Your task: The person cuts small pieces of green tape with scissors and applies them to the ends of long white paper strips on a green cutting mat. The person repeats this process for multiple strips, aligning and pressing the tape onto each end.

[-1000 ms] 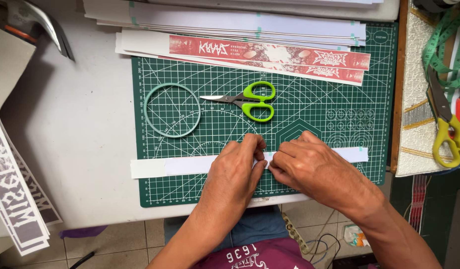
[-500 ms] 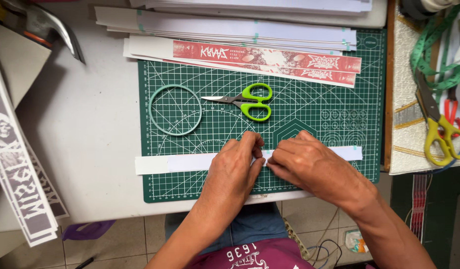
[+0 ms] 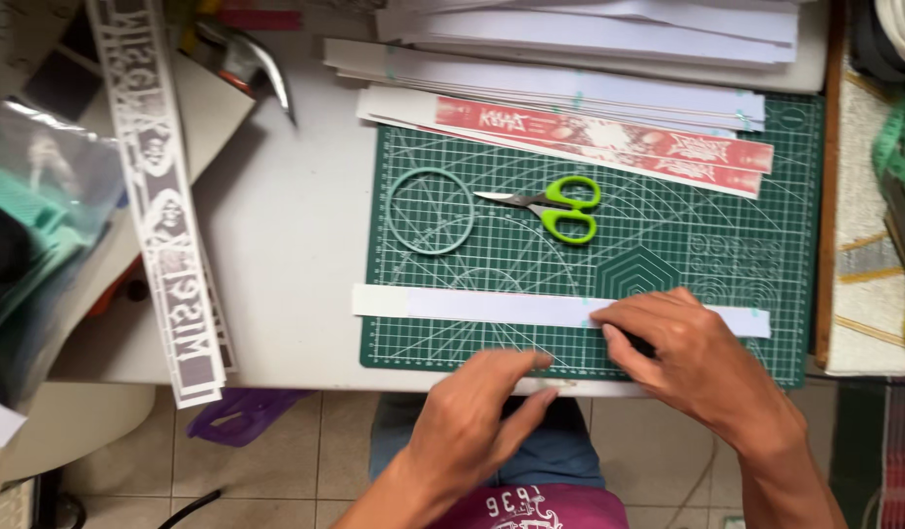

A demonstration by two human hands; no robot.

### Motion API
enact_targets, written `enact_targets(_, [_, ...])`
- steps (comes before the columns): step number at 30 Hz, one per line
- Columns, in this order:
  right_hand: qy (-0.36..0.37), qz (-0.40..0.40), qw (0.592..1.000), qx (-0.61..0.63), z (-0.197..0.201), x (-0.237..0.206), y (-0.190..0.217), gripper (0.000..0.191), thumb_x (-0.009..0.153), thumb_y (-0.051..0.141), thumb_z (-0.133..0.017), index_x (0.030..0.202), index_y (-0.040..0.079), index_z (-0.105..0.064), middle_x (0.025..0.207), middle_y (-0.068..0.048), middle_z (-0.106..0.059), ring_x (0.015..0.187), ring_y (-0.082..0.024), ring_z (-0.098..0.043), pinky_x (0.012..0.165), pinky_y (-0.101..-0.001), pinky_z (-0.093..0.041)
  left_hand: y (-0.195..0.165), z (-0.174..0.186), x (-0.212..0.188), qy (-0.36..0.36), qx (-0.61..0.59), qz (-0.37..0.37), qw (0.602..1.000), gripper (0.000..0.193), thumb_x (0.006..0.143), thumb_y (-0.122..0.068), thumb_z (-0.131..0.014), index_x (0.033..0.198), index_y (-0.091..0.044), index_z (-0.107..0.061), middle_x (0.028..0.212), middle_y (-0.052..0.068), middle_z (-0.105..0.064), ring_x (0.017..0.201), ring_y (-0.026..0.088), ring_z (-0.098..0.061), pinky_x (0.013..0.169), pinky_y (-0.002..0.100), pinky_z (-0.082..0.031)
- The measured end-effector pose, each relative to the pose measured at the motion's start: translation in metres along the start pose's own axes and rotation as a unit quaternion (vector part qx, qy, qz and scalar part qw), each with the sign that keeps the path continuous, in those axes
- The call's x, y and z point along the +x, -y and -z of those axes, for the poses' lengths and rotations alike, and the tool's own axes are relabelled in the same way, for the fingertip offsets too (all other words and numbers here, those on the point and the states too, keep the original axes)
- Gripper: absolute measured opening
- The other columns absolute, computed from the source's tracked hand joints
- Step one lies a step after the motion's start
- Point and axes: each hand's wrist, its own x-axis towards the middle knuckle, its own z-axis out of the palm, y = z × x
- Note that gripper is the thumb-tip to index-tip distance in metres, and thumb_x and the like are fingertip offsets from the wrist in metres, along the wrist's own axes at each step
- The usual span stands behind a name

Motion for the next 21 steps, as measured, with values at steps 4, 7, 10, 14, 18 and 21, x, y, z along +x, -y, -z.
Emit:
enact_targets(4, [-0.025, -0.051, 0.998, 0.01, -0.003, -0.004, 0.0, 0.018, 0.086, 0.017, -0.07, 0.097, 0.005, -0.078, 0.094, -0.008, -0.08, 0.077, -0.023, -0.073, 0.074, -0.0374, -0.051, 0.003, 0.01, -0.025, -0.058, -0.002, 0.043, 0.997, 0.038, 0.089, -0.01, -0.082, 0.123, -0.005, -0.064, 0.109, 0.008, -0.077, 0.094, 0.021, -0.076, 0.072, 0.03, -0.061])
enact_targets(7, [-0.06, -0.084, 0.995, -0.01, -0.005, -0.009, 0.001, 0.017, 0.087, 0.016, -0.072, 0.099, 0.005, -0.078, 0.096, -0.008, -0.079, 0.074, -0.023, -0.07, 0.072, -0.0351, -0.052, 0.007, 0.017, -0.036, -0.083, -0.033, 0.092, 0.992, 0.046, 0.088, -0.011, -0.082, 0.129, -0.003, -0.062, 0.109, 0.008, -0.078, 0.094, 0.02, -0.076, 0.071, 0.029, -0.06])
enact_targets(10, [-0.095, -0.114, 0.985, 0.083, -0.017, -0.011, 0.011, 0.012, 0.09, 0.015, -0.072, 0.097, 0.01, -0.08, 0.095, -0.003, -0.08, 0.082, -0.014, -0.075, 0.071, -0.0278, -0.058, 0.009, 0.02, -0.041, -0.092, -0.024, 0.1, 0.99, 0.05, 0.089, -0.011, -0.081, 0.133, -0.003, -0.059, 0.109, 0.008, -0.078, 0.091, 0.019, -0.076, 0.07, 0.028, -0.06])
enact_targets(14, [-0.039, -0.129, 0.933, 0.334, -0.044, -0.015, 0.033, 0.016, 0.084, 0.011, -0.075, 0.099, 0.007, -0.078, 0.094, -0.004, -0.08, 0.083, -0.011, -0.074, 0.074, -0.0262, -0.06, 0.008, 0.018, -0.042, -0.095, 0.057, 0.078, 0.991, 0.057, 0.09, -0.007, -0.077, 0.143, -0.001, -0.055, 0.099, 0.006, -0.077, 0.081, 0.017, -0.072, 0.066, 0.029, -0.058])
enact_targets(18, [0.01, -0.138, 0.829, 0.542, -0.073, -0.007, 0.05, 0.023, 0.086, 0.006, -0.077, 0.106, 0.003, -0.066, 0.103, -0.009, -0.077, 0.091, -0.011, -0.07, 0.08, -0.026, -0.058, 0.011, 0.012, -0.041, -0.122, 0.199, 0.012, 0.972, 0.065, 0.091, -0.005, -0.074, 0.149, 0.004, -0.047, 0.089, 0.002, -0.073, 0.079, 0.016, -0.069, 0.065, 0.03, -0.057])
enact_targets(21, [0.029, -0.155, 0.779, 0.607, -0.083, -0.003, 0.055, 0.029, 0.085, 0.003, -0.077, 0.108, 0.003, -0.059, 0.107, -0.012, -0.075, 0.087, -0.01, -0.068, 0.078, -0.025, -0.057, 0.016, 0.009, -0.042, -0.132, 0.275, 0.005, 0.953, 0.064, 0.088, -0.007, -0.076, 0.146, 0.005, -0.051, 0.078, 0.002, -0.068, 0.074, 0.016, -0.065, 0.06, 0.03, -0.055])
